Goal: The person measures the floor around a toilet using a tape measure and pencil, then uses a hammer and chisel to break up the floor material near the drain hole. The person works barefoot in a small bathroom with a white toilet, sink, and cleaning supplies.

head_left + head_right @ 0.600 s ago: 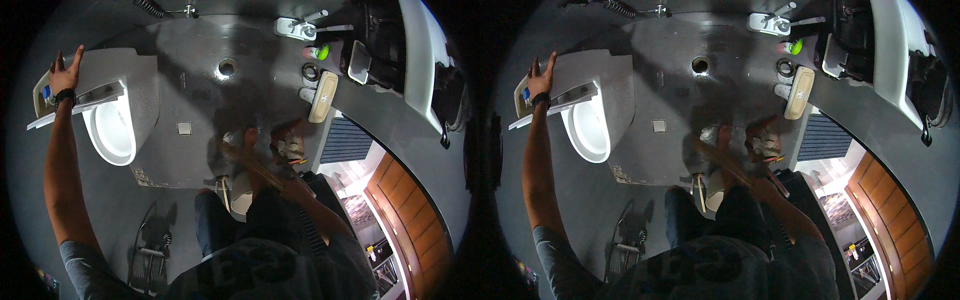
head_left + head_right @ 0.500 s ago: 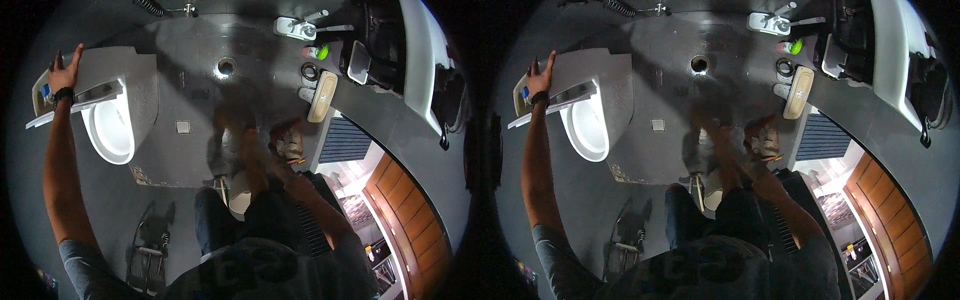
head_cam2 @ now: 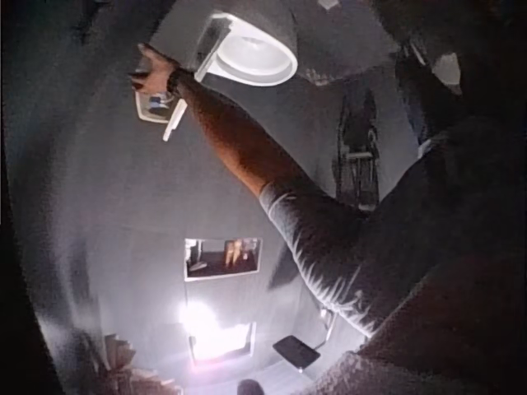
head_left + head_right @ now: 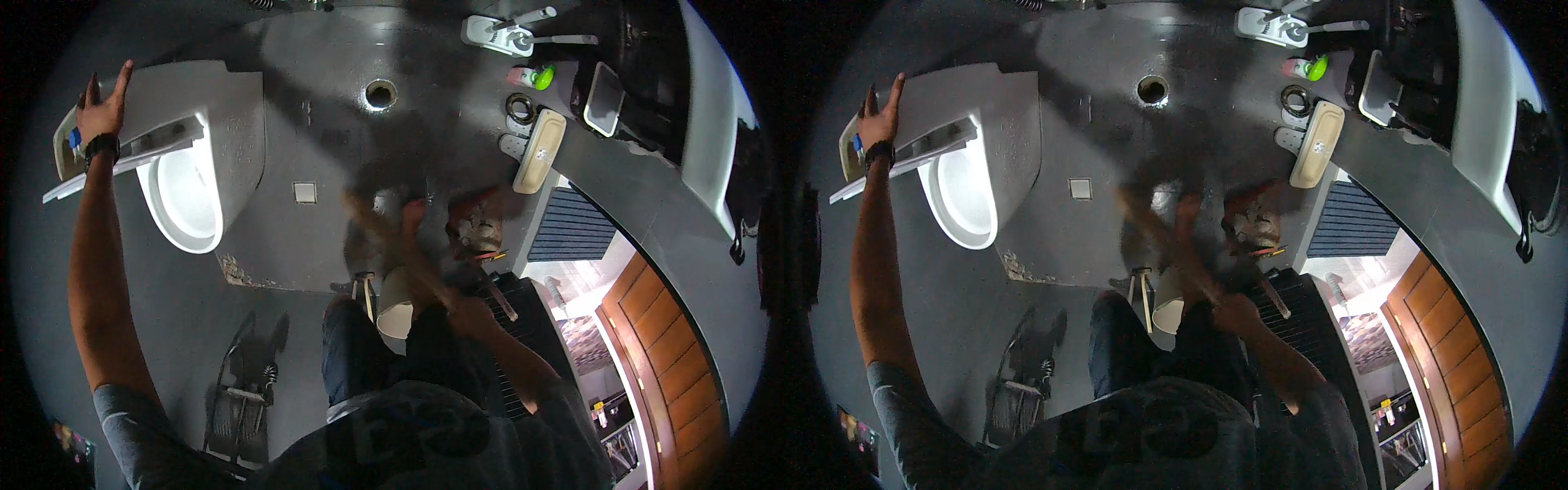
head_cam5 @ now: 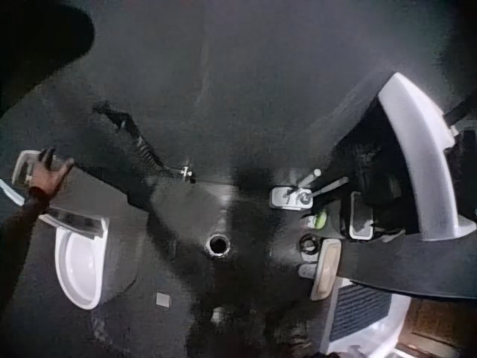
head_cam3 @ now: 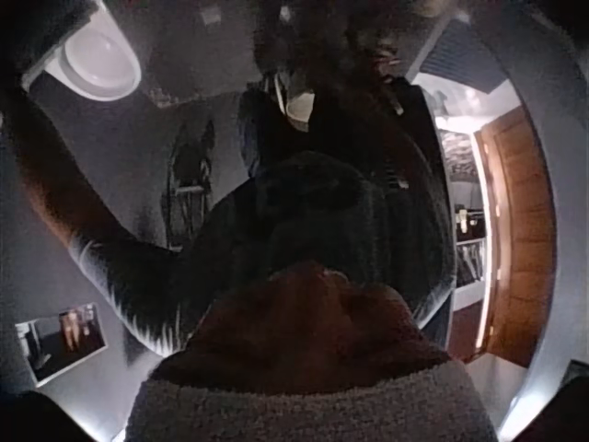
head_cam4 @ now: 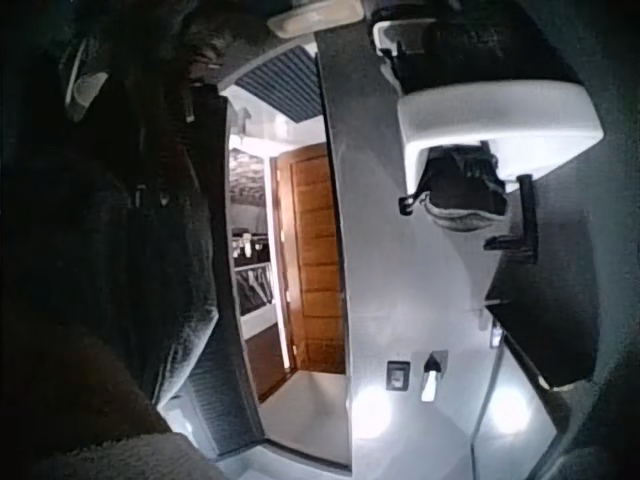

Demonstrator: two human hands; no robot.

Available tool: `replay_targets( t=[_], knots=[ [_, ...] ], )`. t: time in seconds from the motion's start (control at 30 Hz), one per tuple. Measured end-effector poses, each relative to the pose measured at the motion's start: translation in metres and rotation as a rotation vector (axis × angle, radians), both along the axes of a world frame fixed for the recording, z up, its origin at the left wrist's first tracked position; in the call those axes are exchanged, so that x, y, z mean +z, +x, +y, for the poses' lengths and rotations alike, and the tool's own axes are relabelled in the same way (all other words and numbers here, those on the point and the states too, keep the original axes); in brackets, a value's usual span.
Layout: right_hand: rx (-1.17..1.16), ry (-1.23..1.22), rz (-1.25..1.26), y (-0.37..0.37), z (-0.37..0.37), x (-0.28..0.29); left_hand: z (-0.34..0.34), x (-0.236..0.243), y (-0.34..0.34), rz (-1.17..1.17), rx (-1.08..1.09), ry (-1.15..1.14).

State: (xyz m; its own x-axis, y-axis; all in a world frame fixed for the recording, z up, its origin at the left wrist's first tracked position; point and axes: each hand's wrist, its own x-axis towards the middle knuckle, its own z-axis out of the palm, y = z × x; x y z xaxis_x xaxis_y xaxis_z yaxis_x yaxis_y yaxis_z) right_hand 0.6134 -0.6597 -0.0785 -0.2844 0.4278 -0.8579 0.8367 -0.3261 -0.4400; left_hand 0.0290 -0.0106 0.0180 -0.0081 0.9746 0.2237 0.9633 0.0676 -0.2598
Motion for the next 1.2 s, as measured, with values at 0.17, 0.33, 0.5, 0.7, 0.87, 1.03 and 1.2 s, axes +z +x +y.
replay_targets(
  t=[0.17, 0.33, 0.5, 0.7, 0.87, 1.03, 1.2],
  knots=[
    [-0.069, -0.146, -0.239, -0.002, 0.02, -0.039, -0.001, 0.007, 0.004, -0.135, 0.022, 0.027],
    [-0.041, -0.023, 0.013, -0.011, 0.036, -0.007, 0.002, 0.002, 0.0, -0.094, 0.023, 0.024],
    [-0.024, 0.231, -0.076, -0.034, 0.111, -0.04, 0.002, 0.002, -0.003, -0.103, 0.014, 0.008],
    [-0.031, 0.021, 0.067, -0.056, 0.12, -0.053, 0.006, -0.003, -0.017, 0.042, -0.083, -0.035],
    [0.036, 0.074, 0.174, -0.061, 0.076, -0.011, 0.001, 0.007, -0.008, 0.564, -0.213, -0.089],
    [-0.03, -0.168, -0.019, -0.076, 0.078, -0.037, -0.013, 0.014, 0.023, -0.266, 0.136, 0.01],
    [0.005, 0.4, 0.17, -0.114, 0.034, -0.071, -0.001, 0.009, 0.001, 0.028, -0.235, -0.044]
  ],
)
